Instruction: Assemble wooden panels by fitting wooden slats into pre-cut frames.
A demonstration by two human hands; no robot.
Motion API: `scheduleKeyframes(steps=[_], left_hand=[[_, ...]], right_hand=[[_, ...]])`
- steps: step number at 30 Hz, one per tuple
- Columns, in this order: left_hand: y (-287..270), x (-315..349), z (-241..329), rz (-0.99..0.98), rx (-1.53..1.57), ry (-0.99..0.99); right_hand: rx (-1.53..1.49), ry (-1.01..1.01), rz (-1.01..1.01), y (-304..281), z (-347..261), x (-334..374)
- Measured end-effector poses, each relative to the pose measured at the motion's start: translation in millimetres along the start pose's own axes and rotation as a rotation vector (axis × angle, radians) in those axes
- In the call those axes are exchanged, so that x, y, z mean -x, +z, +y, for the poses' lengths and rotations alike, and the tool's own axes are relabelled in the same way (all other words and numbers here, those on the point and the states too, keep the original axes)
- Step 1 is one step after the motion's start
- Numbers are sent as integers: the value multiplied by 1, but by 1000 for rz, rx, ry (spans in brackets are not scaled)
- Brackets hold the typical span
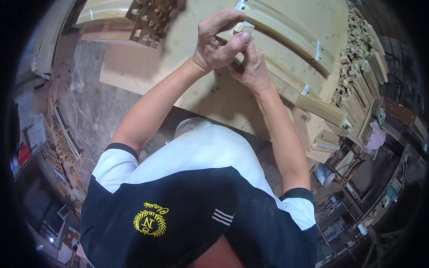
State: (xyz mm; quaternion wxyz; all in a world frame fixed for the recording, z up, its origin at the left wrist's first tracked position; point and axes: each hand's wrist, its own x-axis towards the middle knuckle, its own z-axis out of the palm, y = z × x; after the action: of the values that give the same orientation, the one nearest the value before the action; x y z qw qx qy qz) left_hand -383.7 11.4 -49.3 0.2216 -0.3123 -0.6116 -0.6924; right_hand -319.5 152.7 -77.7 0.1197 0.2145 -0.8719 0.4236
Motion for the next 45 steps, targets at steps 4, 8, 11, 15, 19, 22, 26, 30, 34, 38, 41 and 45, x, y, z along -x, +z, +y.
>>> scheduleKeyframes(steps=[4, 8, 11, 15, 19, 22, 26, 30, 34, 38, 41, 45], left_hand=[[-5, 3, 15, -106, 41, -166], [-40, 8, 8, -103, 96, -570], [-56, 17, -34, -97, -66, -992], [-22, 29, -60, -333, -65, -1170], [-6, 17, -65, -335, -42, -1214], [0, -1, -57, -187, -7, -1218], [-17, -34, -15, -121, 267, -960], [0, -51, 50, 57, 475, -398], [5, -34, 64, 96, 285, -175], [25, -59, 68, 157, 244, -339], [48, -73, 66, 60, 64, -330], [66, -55, 53, 129, 48, -281]], right_hand=[[20, 301, 126, -17, -24, 41], [-85, 566, 606, -75, -23, 179], [-232, 931, 1162, -150, 27, 279], [-112, 1329, 987, -213, 124, 311], [619, 834, 162, -253, 210, 352], [374, 796, 455, -255, 218, 326], [-449, 1003, 1176, -277, 84, 183], [-722, 533, 1282, -323, -4, 144], [-676, 435, 1448, -317, -27, 141], [-678, 386, 1497, -311, -19, 147], [-621, 433, 1480, -314, -11, 148], [-541, 497, 1422, -324, 28, 156]])
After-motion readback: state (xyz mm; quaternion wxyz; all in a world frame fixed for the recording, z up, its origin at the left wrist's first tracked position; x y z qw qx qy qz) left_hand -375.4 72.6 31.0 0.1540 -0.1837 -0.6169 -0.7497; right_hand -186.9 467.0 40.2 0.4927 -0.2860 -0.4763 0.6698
